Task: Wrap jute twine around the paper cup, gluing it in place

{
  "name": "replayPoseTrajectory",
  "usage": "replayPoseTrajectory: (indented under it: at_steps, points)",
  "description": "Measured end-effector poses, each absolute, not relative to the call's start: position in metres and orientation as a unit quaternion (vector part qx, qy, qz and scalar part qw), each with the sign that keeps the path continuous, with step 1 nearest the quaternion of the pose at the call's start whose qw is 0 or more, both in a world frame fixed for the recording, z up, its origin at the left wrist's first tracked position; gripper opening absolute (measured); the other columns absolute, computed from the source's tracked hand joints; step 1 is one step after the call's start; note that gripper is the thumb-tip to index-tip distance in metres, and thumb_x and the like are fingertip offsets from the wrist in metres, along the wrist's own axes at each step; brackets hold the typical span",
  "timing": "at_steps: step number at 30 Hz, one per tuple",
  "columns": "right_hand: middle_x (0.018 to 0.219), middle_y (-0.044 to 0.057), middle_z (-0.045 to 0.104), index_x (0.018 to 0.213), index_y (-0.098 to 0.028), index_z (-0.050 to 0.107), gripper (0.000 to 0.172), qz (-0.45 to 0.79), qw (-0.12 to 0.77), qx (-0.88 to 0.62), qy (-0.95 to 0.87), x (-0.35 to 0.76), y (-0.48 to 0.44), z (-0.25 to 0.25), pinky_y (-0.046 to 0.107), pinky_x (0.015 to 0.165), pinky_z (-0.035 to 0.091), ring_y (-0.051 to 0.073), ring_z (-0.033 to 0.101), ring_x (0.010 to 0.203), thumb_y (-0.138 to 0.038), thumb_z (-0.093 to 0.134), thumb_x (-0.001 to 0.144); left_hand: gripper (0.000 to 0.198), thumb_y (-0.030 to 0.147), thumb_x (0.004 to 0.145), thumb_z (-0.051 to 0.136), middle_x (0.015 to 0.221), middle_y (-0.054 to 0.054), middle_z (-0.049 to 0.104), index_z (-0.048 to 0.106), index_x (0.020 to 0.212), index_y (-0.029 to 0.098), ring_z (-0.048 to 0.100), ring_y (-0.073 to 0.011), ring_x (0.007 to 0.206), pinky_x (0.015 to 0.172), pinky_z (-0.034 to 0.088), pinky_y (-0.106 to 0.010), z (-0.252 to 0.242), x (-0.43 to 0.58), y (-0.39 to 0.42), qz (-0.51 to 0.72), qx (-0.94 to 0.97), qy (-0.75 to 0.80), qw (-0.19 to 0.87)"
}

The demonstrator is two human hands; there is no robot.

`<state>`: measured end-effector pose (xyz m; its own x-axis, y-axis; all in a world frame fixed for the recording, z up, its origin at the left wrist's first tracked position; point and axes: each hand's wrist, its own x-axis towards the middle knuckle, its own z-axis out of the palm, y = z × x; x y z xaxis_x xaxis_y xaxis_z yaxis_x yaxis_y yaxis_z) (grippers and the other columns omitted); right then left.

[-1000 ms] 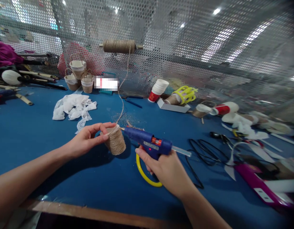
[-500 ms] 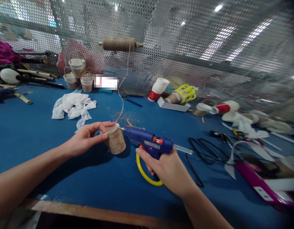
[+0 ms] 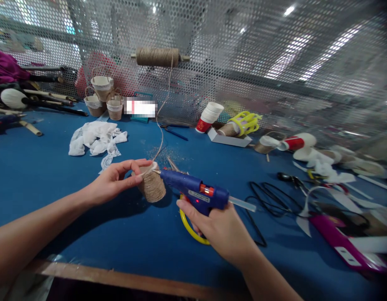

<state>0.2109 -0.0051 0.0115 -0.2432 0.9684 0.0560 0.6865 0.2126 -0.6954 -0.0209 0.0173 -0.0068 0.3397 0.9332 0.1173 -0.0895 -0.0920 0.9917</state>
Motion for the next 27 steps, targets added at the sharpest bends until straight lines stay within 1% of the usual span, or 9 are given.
replayPoseTrajectory:
  at_steps: [5,9,11,15,17,20,27]
  points:
    - [0.038,-0.006,0.046,0.072,-0.02,0.058,0.027,0.287,0.263,-0.541,-0.746,0.21,-0.007,0.012,0.022,0.034,0.034,0.009,0.041,0.032,-0.046,0.052,0.077,0.016,0.028,0.078,0.06,0.13,-0.01,0.05,0.055,0.07,0.015,0.039,-0.0278,0.125,0.104,0.025,-0.045,-0.006,-0.021,0.017,0.445,0.584,0.363,0.573]
    - [0.035,-0.006,0.042,0.066,-0.019,0.056,0.029,0.283,0.258,-0.565,-0.731,0.212,-0.003,0.011,0.022,0.033,0.033,0.008,0.039,0.03,-0.046,0.053,0.076,0.017,0.029,0.078,0.061,0.131,-0.009,0.05,0.055,0.069,0.016,0.039,-0.028,0.125,0.104,0.025,-0.045,-0.005,-0.021,0.017,0.446,0.583,0.363,0.575]
    - [0.034,-0.007,0.04,0.064,-0.019,0.056,0.027,0.28,0.27,-0.554,-0.736,0.212,-0.001,0.015,0.022,0.033,0.034,0.008,0.037,0.029,-0.044,0.053,0.076,0.017,0.029,0.078,0.06,0.131,-0.009,0.049,0.055,0.069,0.016,0.04,-0.0282,0.124,0.104,0.025,-0.045,-0.006,-0.021,0.017,0.444,0.584,0.364,0.574]
    - [0.038,-0.007,0.044,0.067,-0.019,0.054,0.02,0.309,0.278,-0.532,-0.738,0.209,0.0,0.027,0.023,0.039,0.04,0.009,0.042,0.034,-0.034,0.052,0.079,0.016,0.028,0.079,0.059,0.132,-0.009,0.049,0.055,0.07,0.016,0.04,-0.0279,0.124,0.104,0.026,-0.045,-0.008,-0.022,0.017,0.443,0.587,0.366,0.57]
    - [0.041,-0.007,0.044,0.068,-0.018,0.053,0.018,0.334,0.277,-0.534,-0.725,0.208,0.0,0.031,0.022,0.04,0.04,0.008,0.043,0.035,-0.032,0.053,0.08,0.015,0.028,0.079,0.059,0.132,-0.009,0.049,0.055,0.071,0.016,0.041,-0.0278,0.124,0.104,0.026,-0.045,-0.008,-0.021,0.018,0.444,0.588,0.363,0.57]
    - [0.041,-0.007,0.042,0.069,-0.018,0.051,0.017,0.358,0.273,-0.548,-0.705,0.208,0.001,0.031,0.021,0.039,0.039,0.007,0.042,0.035,-0.031,0.053,0.079,0.015,0.028,0.079,0.059,0.131,-0.009,0.049,0.055,0.071,0.016,0.04,-0.0281,0.124,0.104,0.025,-0.045,-0.008,-0.022,0.017,0.447,0.589,0.361,0.568]
    - [0.041,-0.007,0.043,0.07,-0.017,0.053,0.019,0.345,0.276,-0.548,-0.711,0.208,0.005,0.027,0.022,0.039,0.038,0.008,0.042,0.035,-0.034,0.053,0.079,0.015,0.028,0.08,0.058,0.133,-0.009,0.047,0.056,0.071,0.016,0.04,-0.0287,0.124,0.104,0.027,-0.044,-0.009,-0.023,0.017,0.442,0.603,0.362,0.556]
